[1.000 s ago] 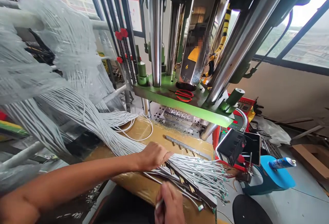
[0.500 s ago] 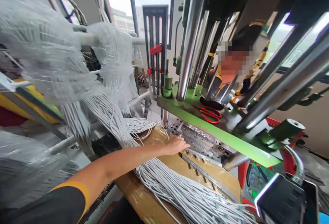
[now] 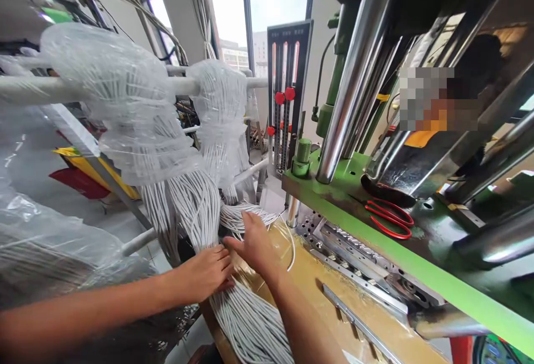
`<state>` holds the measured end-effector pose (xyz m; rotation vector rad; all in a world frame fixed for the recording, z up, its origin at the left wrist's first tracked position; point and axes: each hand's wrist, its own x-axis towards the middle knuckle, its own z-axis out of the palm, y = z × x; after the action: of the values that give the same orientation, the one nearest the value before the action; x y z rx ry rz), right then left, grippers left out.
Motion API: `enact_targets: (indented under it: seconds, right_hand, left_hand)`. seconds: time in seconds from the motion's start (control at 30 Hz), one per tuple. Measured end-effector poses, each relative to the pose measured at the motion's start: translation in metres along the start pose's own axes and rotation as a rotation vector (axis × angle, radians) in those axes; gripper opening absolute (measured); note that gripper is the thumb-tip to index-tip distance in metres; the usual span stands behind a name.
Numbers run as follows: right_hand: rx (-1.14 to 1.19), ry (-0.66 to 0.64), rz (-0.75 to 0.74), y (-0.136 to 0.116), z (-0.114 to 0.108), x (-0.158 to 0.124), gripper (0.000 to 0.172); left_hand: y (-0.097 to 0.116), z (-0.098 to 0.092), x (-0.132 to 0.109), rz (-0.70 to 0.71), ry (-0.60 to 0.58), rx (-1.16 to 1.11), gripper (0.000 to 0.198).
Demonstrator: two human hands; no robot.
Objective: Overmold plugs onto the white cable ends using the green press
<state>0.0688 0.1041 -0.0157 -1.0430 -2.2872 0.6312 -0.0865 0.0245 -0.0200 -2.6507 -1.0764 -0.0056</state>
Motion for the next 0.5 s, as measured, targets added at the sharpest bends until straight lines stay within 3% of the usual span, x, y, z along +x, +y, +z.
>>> enact_targets:
  seconds: [0.07,0.17,0.3,0.4,0.5]
  right_hand:
    - [0.002,-0.055,-0.021,-0.006,0.022,0.046,0.085]
    - [-0.013,-0.129,-0.031,-0.003,0.042,0.071,0.100]
    - [-0.091,-0.135,-0.037,0.001,0.046,0.074,0.073]
    - [-0.176,-0.099,-0.048,-0.010,0.041,0.075,0.037]
    - [-0.213,-0.105,-0.091,-0.025,0.037,0.070,0.022]
  left_hand:
    - [0.001,0.005,-0.010,-0.058,0.024,0.020,0.024]
    - [-0.006,0.014,-0.024,-0.119,0.091,0.015,0.022]
    - [-0.017,0.021,-0.030,-0.084,0.224,-0.029,0.028]
    - [-0.020,0.019,-0.029,-0.018,0.325,-0.067,0.032]
    - [-0.018,0.010,-0.030,-0.013,0.405,-0.146,0.027]
